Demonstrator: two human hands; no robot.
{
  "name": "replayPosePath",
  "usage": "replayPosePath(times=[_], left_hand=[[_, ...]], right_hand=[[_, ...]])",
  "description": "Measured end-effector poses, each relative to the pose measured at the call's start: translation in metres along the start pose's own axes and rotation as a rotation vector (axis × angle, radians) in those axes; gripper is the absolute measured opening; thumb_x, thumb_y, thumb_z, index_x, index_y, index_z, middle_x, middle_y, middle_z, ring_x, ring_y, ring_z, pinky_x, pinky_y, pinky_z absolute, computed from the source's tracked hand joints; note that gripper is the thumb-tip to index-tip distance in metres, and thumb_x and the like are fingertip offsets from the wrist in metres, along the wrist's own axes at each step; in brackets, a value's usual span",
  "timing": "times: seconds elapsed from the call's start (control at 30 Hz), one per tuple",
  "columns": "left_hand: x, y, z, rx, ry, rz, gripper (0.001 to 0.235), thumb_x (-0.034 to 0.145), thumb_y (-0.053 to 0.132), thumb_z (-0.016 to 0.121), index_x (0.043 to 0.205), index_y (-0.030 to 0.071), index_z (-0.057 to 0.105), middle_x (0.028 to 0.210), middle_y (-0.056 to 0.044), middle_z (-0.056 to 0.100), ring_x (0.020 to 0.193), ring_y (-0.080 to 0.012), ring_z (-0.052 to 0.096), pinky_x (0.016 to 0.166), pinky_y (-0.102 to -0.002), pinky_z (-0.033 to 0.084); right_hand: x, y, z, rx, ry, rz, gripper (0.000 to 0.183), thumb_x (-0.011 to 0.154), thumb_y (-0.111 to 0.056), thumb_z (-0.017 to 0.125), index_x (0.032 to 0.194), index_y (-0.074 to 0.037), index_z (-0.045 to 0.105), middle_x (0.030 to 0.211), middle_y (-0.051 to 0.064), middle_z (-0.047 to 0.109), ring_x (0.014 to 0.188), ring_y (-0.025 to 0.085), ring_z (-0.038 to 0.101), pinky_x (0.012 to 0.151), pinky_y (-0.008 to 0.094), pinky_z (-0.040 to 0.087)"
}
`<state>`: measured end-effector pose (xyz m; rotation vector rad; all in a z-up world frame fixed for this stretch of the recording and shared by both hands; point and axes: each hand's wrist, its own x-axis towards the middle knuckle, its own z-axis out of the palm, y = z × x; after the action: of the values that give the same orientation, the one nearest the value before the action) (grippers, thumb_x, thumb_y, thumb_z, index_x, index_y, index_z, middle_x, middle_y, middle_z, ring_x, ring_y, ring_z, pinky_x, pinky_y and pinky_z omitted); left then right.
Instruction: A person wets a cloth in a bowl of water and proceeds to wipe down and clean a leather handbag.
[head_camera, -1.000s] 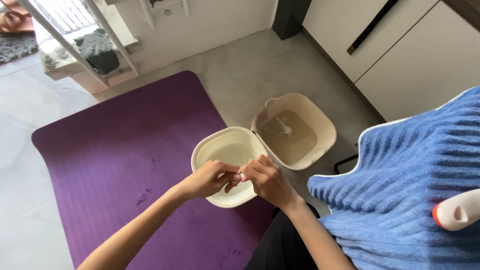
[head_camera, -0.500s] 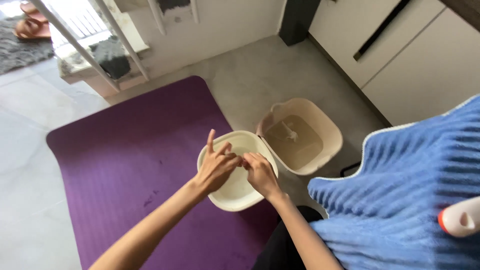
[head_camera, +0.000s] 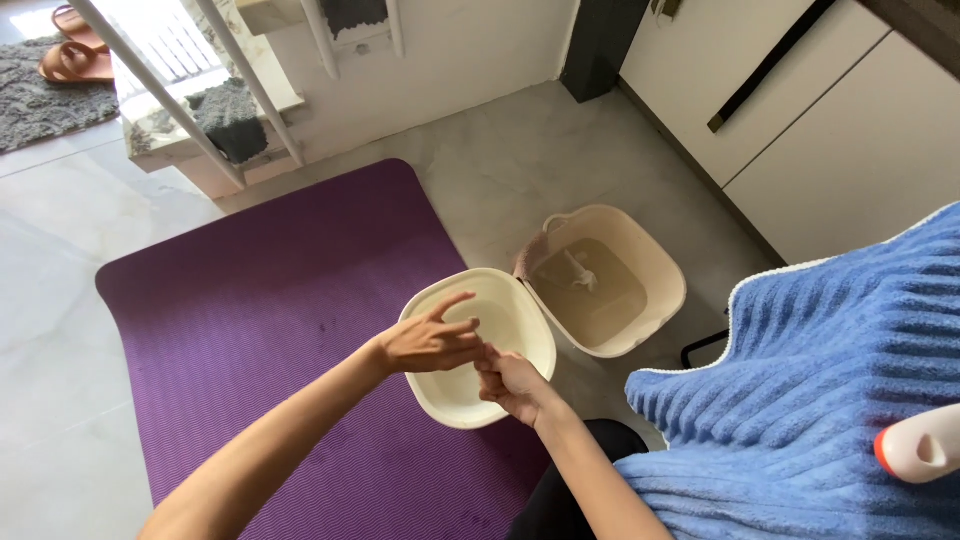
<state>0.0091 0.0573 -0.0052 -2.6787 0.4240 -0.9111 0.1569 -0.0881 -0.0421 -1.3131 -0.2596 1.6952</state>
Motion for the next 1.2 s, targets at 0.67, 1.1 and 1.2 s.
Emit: replayPosePath(times=[0.67, 1.1, 1.2], left_hand=[[0.017, 0.01, -0.027, -2.047, -0.433, -1.305, 0.033, 0.107, 0.031, 0.057, 0.08, 0.012, 0.059, 0.066, 0.008, 0.049, 0.065, -0.0014, 0.055, 0.089, -0.029, 0.06], [0.051, 0.027, -0.094, -2.414, -0.23, -0.802, 0.029, 0.108, 0.011, 0.045, 0.079, 0.014, 0.051, 0.063, 0.008, 0.034, 0.059, -0.0017, 0.038, 0.116, -0.04, 0.048], [0.055, 0.041, -0.104, -2.584, -0.085, -0.729, 0.026, 0.108, 0.018, 0.053, 0.082, 0.014, 0.053, 0.066, 0.008, 0.034, 0.067, -0.0034, 0.049, 0.111, -0.04, 0.052]], right_hand=[[-0.062, -0.046, 0.019, -1.264, 0.313, -1.609, 0.032, 0.097, -0.019, 0.062, 0.126, -0.012, 0.075, 0.092, 0.002, 0.071, 0.086, 0.018, 0.069, 0.08, 0.031, 0.063], [-0.097, -0.071, 0.031, -1.455, 0.105, -1.946, 0.035, 0.11, -0.029, 0.047, 0.13, -0.007, 0.065, 0.109, 0.004, 0.064, 0.095, 0.02, 0.057, 0.082, 0.038, 0.056], [-0.12, -0.083, 0.045, -1.372, -0.01, -1.959, 0.031, 0.108, -0.017, 0.045, 0.122, -0.003, 0.069, 0.107, 0.008, 0.067, 0.092, 0.024, 0.059, 0.081, 0.042, 0.057]])
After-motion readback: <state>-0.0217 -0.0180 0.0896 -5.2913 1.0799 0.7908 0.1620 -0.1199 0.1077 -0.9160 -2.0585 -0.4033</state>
